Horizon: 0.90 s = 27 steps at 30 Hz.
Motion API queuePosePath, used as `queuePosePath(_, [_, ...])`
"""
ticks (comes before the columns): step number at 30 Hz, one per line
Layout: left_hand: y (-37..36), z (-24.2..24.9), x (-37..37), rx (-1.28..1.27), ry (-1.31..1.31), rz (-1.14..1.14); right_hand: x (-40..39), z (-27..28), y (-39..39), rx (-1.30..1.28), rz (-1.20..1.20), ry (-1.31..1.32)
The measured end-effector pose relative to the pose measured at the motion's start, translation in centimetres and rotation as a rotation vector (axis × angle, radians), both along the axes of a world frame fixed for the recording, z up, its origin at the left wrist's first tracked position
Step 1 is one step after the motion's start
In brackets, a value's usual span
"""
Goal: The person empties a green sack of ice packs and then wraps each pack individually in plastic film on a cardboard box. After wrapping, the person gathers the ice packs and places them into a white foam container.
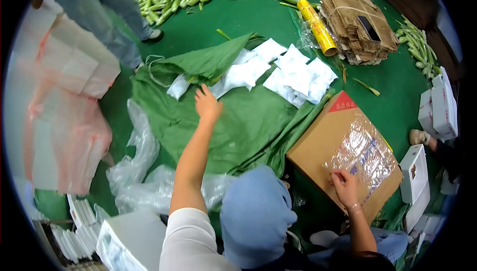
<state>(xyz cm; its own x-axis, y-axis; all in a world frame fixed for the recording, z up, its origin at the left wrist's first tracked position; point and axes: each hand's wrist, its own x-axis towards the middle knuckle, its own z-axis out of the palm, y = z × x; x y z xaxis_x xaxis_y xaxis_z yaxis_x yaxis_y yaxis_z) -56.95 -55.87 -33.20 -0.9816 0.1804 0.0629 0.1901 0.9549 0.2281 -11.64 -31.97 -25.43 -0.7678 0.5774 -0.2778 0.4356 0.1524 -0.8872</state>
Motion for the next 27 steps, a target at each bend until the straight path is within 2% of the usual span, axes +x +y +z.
queuePosePath(1, [0.9,-1.4,-2.9,0.002,-0.010,-0.018,0.0,0.2,0.3,0.002,-0.018,-0.010])
queuePosePath(3, [2.3,-2.9,-8.2,-0.323,0.402,-0.044,-0.6,0.7,1.2,-0.043,-0.065,-0.087])
queuePosePath(4, [2.3,-3.4,-10.3,-0.319,0.409,-0.062,-0.9,0.7,1.5,-0.087,-0.108,-0.165])
queuePosePath(6, [2.3,-3.7,-12.9,-0.444,0.122,-0.260,-1.3,-1.0,2.5,-0.057,-0.121,-0.127])
queuePosePath(7, [3.0,-4.0,-13.0,-0.450,0.123,-0.278,-1.2,-1.6,2.6,-0.024,-0.113,-0.099])
queuePosePath(9, [4.0,-4.0,-11.2,0.061,-0.126,-0.001,-2.2,-1.6,2.8,-0.045,-0.157,-0.099])
queuePosePath(11, [4.3,-8.8,-8.7,0.208,-0.166,-0.078,-3.2,-1.9,3.1,-0.087,-0.159,-0.042])
queuePosePath(13, [7.5,-0.8,-1.4,0.683,-0.484,0.068,-3.1,-2.9,3.2,-0.066,-0.156,-0.034])
queuePosePath(15, [10.0,0.2,2.3,1.071,-0.745,0.187,-3.1,-3.7,3.1,-0.061,-0.234,0.012])
queuePosePath(17, [12.1,7.8,8.4,1.409,-1.151,0.107,-2.6,-4.6,3.1,-0.039,-0.230,0.070])
queuePosePath(19, [13.4,12.8,13.7,1.334,-1.200,-0.005,-2.5,-4.5,2.9,0.082,-0.197,0.084])
queuePosePath(21, [15.6,20.9,17.0,1.377,-1.175,0.056,-2.7,-5.1,2.8,0.089,-0.210,0.118])
queuePosePath(22, [17.1,21.6,15.6,1.409,-1.158,-0.054,-2.2,-5.1,2.8,0.109,-0.217,0.136])
queuePosePath(23, [18.8,22.2,12.1,1.236,-0.998,-0.016,-2.0,-4.8,3.1,0.105,-0.221,0.120])
queuePosePath(24, [19.2,22.6,7.2,1.143,-0.830,-0.157,-2.2,-4.3,3.4,0.064,-0.184,0.116])
queuePosePath(26, [20.0,23.6,-2.5,0.917,-0.441,-0.353,-1.6,-3.7,3.4,0.009,-0.158,0.088])
queuePosePath(27, [17.3,27.4,-3.5,0.397,0.196,-0.474,-1.8,-3.6,3.5,-0.058,-0.167,0.109])
